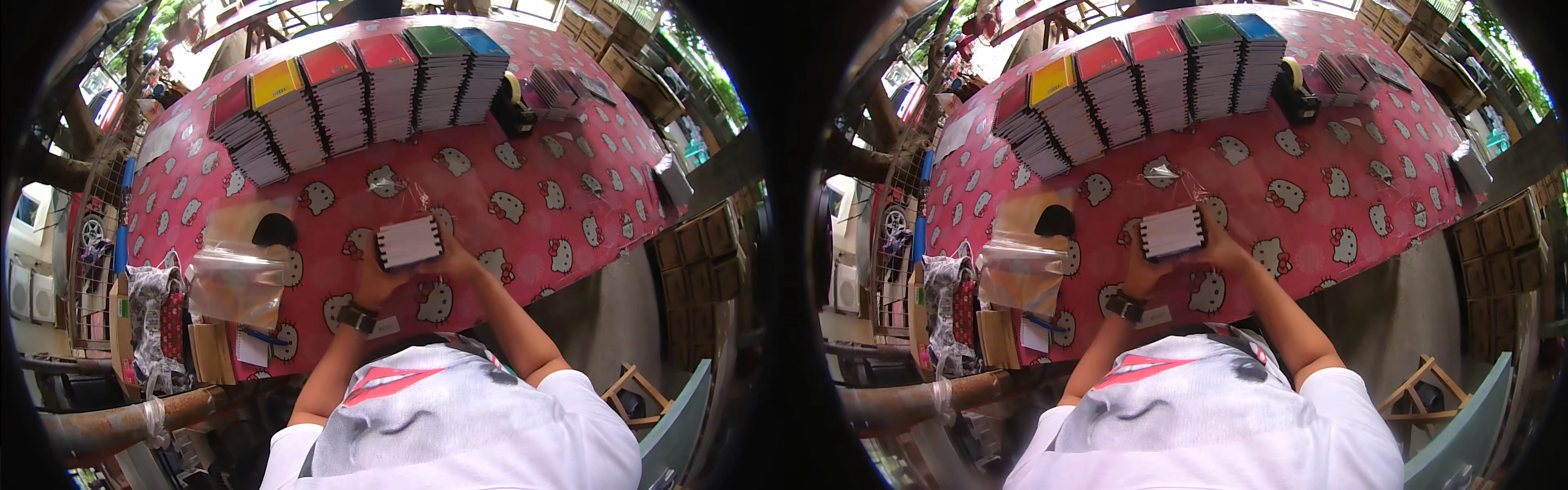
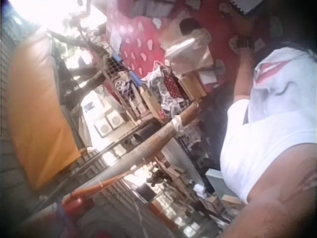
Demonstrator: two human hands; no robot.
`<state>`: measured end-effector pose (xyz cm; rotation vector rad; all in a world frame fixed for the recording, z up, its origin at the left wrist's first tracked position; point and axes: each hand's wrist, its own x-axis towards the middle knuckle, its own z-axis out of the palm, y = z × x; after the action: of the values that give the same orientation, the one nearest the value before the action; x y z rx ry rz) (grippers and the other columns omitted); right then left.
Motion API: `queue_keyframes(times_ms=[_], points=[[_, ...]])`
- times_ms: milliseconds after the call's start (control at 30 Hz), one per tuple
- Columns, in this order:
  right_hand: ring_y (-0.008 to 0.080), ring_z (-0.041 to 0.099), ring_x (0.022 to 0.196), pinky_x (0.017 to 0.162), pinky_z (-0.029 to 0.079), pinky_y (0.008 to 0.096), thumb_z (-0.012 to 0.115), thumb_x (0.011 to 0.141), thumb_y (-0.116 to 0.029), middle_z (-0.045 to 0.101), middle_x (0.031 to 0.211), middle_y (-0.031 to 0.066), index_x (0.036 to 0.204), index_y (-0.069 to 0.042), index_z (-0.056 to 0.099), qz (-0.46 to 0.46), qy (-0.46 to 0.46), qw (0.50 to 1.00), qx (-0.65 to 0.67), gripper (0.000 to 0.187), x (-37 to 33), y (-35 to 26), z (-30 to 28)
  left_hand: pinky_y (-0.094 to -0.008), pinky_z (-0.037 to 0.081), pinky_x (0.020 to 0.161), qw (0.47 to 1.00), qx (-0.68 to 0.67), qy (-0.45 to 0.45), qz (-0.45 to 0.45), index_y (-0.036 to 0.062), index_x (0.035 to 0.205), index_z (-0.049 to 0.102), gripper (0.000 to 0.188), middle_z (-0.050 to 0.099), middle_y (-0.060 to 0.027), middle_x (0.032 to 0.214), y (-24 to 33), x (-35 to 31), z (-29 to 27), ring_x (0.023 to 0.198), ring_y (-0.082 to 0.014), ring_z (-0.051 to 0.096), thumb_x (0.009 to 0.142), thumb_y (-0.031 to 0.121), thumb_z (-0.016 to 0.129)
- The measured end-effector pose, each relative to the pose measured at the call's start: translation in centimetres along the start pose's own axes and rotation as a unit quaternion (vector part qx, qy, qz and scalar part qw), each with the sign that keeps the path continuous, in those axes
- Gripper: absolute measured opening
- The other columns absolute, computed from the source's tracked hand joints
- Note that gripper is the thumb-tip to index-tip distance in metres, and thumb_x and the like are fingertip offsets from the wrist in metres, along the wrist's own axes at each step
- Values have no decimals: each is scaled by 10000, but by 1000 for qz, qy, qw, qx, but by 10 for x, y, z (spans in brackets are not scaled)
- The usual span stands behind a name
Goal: The person places small notebooks into plastic bags, seals the bags using tape from a dispenser, and organizes the packaged notebooks on the table.
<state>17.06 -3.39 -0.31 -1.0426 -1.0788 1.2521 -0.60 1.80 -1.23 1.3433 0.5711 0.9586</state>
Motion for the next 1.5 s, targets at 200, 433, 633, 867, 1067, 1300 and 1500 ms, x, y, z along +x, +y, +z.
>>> queue_keyframes(times_ms=[200,433,633,867,1067,1300,1500], points=[[203,433,1156,982,347,336,787,579,-43,460,1192,95,1354,-54,211,39,-33,997,-58,965,-2,-2,-4,-321,442,892,998,4,-4,-55,64,1232,328,753,511,-89,1142,-18,-5,1,1059,-190,520,580,-37,691],[240,412,1187,999,335,350,794,574,-76,429,1245,130,1370,-28,210,58,-56,995,-61,989,-5,8,-13,-342,441,916,997,62,20,-29,49,1251,314,765,509,-93,1160,-21,-14,8,1084,-200,513,623,12,750],[326,349,1241,1040,249,481,718,571,-97,410,1321,128,1280,-132,426,-49,-54,854,-515,767,5,-4,-62,-334,463,894,995,74,42,-51,12,1231,374,705,561,-107,1124,4,1,14,1030,-192,556,671,125,786],[340,232,1307,1056,148,557,676,630,-201,351,1381,97,1257,-131,467,49,-80,798,-596,664,10,-10,-72,-286,481,805,971,46,-7,-234,-17,1109,558,500,635,-120,985,41,47,27,924,-189,608,756,299,719],[351,231,1317,1035,193,572,698,677,-250,335,1400,96,1256,-121,473,39,-76,801,-593,635,6,-26,-84,-315,445,856,925,68,19,-372,-15,1140,559,595,623,-118,1068,-2,67,32,979,-206,589,745,403,710],[315,356,1222,971,304,521,703,687,-199,464,1252,70,1184,-96,521,55,237,725,-644,539,-24,11,-136,-316,418,898,909,91,-8,-407,-15,1185,530,677,591,-123,1142,5,83,36,1042,-208,558,724,440,726],[299,386,1189,986,302,482,717,688,-245,493,1203,70,1145,-112,549,7,250,730,-636,505,-12,13,-133,-327,411,911,924,106,-35,-365,6,1186,535,685,582,-137,1152,2,100,47,1076,-213,536,709,456,733]])
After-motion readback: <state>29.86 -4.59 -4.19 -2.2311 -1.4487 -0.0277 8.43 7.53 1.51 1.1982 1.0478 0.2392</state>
